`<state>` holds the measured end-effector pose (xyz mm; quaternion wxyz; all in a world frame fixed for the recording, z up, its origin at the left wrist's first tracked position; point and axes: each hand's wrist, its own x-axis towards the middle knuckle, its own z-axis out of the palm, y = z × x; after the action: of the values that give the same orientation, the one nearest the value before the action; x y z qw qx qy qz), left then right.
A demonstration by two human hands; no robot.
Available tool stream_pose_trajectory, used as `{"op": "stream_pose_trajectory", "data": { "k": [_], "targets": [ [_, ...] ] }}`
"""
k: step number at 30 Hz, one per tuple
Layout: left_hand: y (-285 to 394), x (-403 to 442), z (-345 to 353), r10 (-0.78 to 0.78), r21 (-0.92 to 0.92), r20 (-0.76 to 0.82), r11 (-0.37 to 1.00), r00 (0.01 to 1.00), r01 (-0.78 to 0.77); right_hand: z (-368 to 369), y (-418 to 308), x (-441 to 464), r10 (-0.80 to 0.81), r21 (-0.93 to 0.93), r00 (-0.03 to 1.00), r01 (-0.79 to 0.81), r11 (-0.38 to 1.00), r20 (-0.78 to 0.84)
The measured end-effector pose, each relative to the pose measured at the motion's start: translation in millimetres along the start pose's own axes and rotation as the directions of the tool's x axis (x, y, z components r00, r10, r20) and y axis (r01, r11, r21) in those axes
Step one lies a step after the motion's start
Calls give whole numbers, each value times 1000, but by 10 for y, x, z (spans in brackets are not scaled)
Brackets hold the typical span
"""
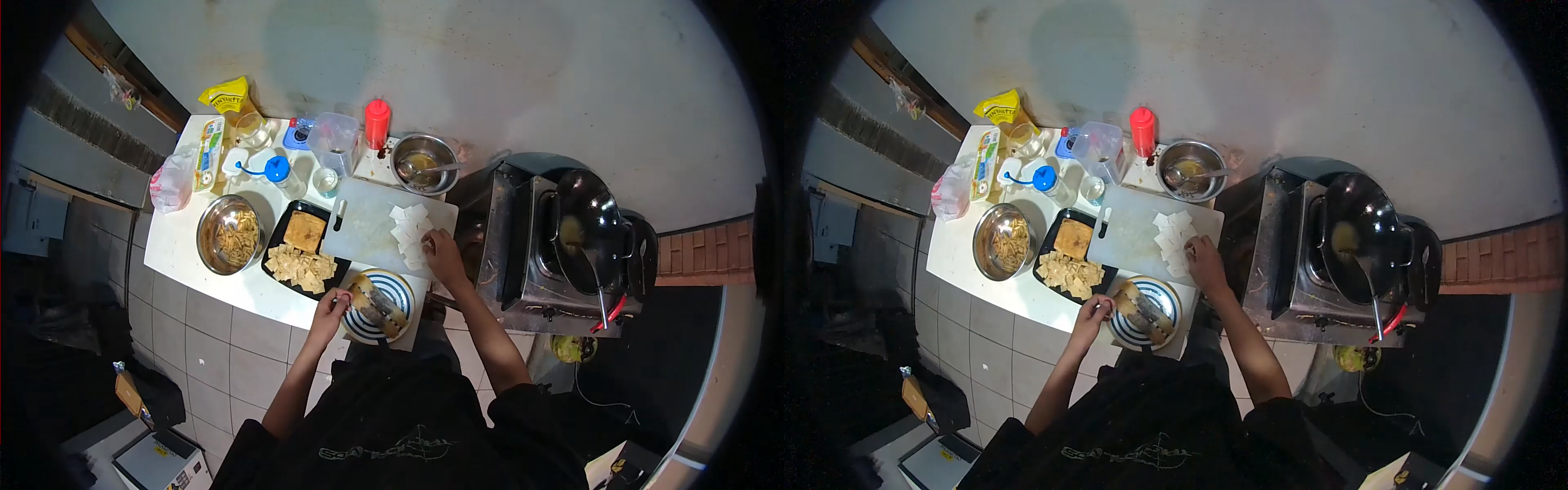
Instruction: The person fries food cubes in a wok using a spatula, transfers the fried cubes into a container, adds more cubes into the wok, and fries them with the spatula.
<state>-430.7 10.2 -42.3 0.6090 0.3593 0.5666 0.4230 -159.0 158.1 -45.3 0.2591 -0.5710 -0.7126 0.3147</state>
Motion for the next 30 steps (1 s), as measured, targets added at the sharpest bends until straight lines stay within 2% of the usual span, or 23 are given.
{"op": "stream_pose_trajectory", "data": {
  "k": [3,5,6,8,9,11,13,14,15,17,19,21,23,24,27,29,30],
  "targets": [
    [88,55,119,25,1,2,1000,1000,-25,-58,79,37,-16,14,1000,16,1000,8],
    [194,81,257,38,-28,-12,999,999,-38,-125,175,62,285,282,945,-321,904,159],
    [248,96,331,12,-21,5,1000,1000,-12,-187,184,73,283,281,945,-320,905,163],
    [333,156,492,-63,-70,56,995,996,67,-322,211,69,219,685,928,-371,627,302],
    [360,191,593,-65,-73,48,995,997,68,-416,157,44,216,683,926,-374,627,309],
    [439,283,843,-38,-160,86,986,996,52,-666,-48,7,186,766,881,-470,438,435],
    [755,298,1139,-45,-145,79,988,996,57,-865,-192,-67,108,781,879,-463,419,464],
    [841,312,1274,-51,-225,136,971,989,81,-954,-248,-118,40,797,875,-458,395,483],
    [921,314,1420,-51,-303,194,947,980,110,-1047,-299,-164,32,796,873,-459,395,487],
    [987,303,1704,-66,-305,184,945,981,121,-1236,-348,-266,-15,725,882,-378,576,472],
    [1009,279,1966,24,-357,222,932,975,58,-1418,-310,-383,-47,709,893,-322,627,448],
    [1062,172,2223,3,-346,199,936,980,68,-1618,-311,-540,-55,774,931,-267,575,361],
    [1073,98,2484,5,-331,144,943,989,44,-1763,-195,-694,-18,739,969,-175,651,245],
    [1065,70,2602,3,-346,148,937,989,49,-1892,-156,-764,42,677,956,-236,698,291],
    [1006,9,2934,38,-315,151,949,988,11,-2387,-123,-947,86,595,970,-209,776,229],
    [989,-27,3130,23,-314,128,949,992,19,-2791,-64,-1021,2,561,1000,-6,828,8],
    [993,-55,3217,7,-317,107,948,994,27,-3074,-28,-1037,-3,530,1000,5,848,-3]
  ]
}}
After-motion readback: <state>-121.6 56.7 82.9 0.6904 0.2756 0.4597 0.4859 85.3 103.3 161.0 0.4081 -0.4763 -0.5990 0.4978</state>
